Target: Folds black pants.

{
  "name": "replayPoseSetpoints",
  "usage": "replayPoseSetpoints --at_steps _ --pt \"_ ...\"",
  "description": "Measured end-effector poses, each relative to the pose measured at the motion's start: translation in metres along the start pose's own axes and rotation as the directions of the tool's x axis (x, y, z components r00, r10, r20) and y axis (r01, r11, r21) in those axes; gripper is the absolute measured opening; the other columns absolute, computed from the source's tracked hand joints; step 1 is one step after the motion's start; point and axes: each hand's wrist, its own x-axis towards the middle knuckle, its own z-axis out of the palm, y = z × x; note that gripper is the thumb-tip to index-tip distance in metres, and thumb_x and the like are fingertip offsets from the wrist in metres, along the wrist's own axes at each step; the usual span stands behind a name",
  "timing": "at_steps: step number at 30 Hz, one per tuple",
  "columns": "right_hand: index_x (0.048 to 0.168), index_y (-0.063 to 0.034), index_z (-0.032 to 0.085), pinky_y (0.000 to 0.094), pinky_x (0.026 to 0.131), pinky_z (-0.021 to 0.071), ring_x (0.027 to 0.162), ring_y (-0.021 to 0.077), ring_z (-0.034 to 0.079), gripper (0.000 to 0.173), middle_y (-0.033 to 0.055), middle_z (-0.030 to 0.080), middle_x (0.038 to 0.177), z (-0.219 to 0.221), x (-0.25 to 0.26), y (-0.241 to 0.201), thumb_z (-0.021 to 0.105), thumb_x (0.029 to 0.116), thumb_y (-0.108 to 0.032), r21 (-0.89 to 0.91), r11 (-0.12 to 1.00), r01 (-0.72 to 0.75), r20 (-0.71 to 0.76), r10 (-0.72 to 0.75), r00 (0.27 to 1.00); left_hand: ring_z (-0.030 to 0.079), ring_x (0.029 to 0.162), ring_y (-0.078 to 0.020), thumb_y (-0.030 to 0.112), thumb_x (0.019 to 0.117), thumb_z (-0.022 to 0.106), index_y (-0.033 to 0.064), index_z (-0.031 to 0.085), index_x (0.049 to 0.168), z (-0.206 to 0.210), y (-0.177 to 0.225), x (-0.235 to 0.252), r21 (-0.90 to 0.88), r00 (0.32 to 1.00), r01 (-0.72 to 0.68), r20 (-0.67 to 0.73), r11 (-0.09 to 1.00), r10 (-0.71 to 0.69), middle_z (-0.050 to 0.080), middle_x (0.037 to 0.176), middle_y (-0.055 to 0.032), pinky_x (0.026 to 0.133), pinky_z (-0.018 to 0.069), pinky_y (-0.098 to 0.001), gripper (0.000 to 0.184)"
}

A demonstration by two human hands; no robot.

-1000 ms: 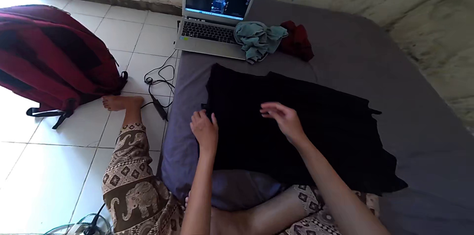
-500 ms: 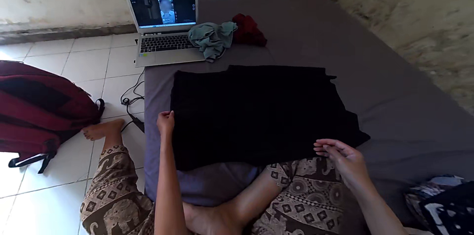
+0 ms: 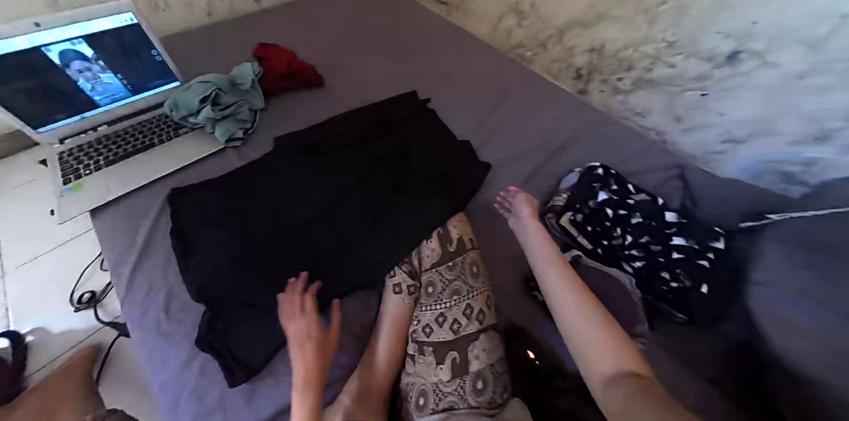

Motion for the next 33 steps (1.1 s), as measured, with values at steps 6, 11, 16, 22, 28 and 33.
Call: replayPoseSetpoints --at_steps 6,11,16,22,28,33 --pt "0.159 -0.0028 0.024 0.0413 0.118 0.0348 0.149 0.0293 0.036 0.057 0.0206 0.028 0.165 0.023 0.041 -0.001 0.034 0.1126 -0.034 0.113 0.967 -0.227 0.25 0.194 0.949 0.062 0.123 -0.047 -0.002 0.0795 0.072 -0.0052 0.071 0.118 0.063 0.058 0.029 -0.081 0.97 -0.139 0.188 0.987 0.152 0.067 0.131 -0.0227 0.104 0.0385 -0.0712 0.039" --pt "0.153 -0.0086 0.035 0.0406 0.106 0.0465 0.132 0.0235 0.051 0.05 0.0149 0.046 0.151 0.05 0.066 0.002 0.048 0.108 -0.027 0.032 0.988 -0.151 0.364 0.129 0.923 0.072 0.098 -0.0396 -0.001 0.0772 0.07 -0.0072 0.072 0.108 0.074 0.066 0.048 -0.02 0.967 -0.256 0.015 0.967 0.256 0.073 0.108 -0.023 0.088 0.0542 -0.0554 0.031" --pt "0.137 -0.0065 0.046 0.0379 0.091 0.0515 0.11 0.0188 0.058 0.034 0.012 0.056 0.126 0.057 0.061 -0.002 0.047 0.104 -0.012 0.325 0.942 -0.081 0.283 -0.015 0.959 0.074 0.09 -0.0384 -0.007 0.0741 0.069 -0.0096 0.07 0.102 0.07 0.067 0.049 -0.032 0.975 -0.222 -0.009 0.974 0.222 0.074 0.099 -0.0232 0.085 0.0558 -0.0531 0.028" --pt "0.136 -0.0058 0.048 0.0379 0.09 0.0514 0.108 0.0201 0.059 0.035 0.013 0.058 0.124 0.035 0.073 -0.022 0.05 0.1016 -0.011 0.058 0.996 -0.061 0.311 0.04 0.95 0.074 0.084 -0.0349 -0.007 0.0741 0.064 -0.008 0.069 0.095 0.065 0.068 0.046 -0.046 0.974 -0.227 -0.01 0.973 0.226 0.074 0.091 -0.02 0.084 0.0565 -0.0494 0.021" --pt "0.136 0.0003 0.046 0.0223 0.085 0.0488 0.097 0.0106 0.057 0.032 0.0088 0.056 0.118 0.004 0.084 -0.069 0.052 0.105 -0.006 -0.107 0.994 -0.003 0.375 0.043 0.926 0.074 0.082 -0.0371 -0.006 0.075 0.062 -0.0094 0.071 0.096 0.052 0.067 0.049 -0.097 0.986 -0.167 -0.007 0.981 0.167 0.073 0.088 -0.0217 0.08 0.0582 -0.0496 0.023" --pt "0.147 0.0004 0.042 0.0264 0.091 0.0458 0.107 0.015 0.055 0.043 0.0152 0.051 0.14 -0.002 0.074 -0.107 0.05 0.1045 0.0 -0.157 0.974 0.165 0.311 -0.11 0.944 0.072 0.092 -0.0458 -0.007 0.0866 0.059 -0.012 0.07 0.109 0.031 0.071 0.062 -0.204 0.99 0.054 0.141 0.978 -0.025 0.073 0.101 -0.0282 0.084 0.0567 -0.0574 0.026"
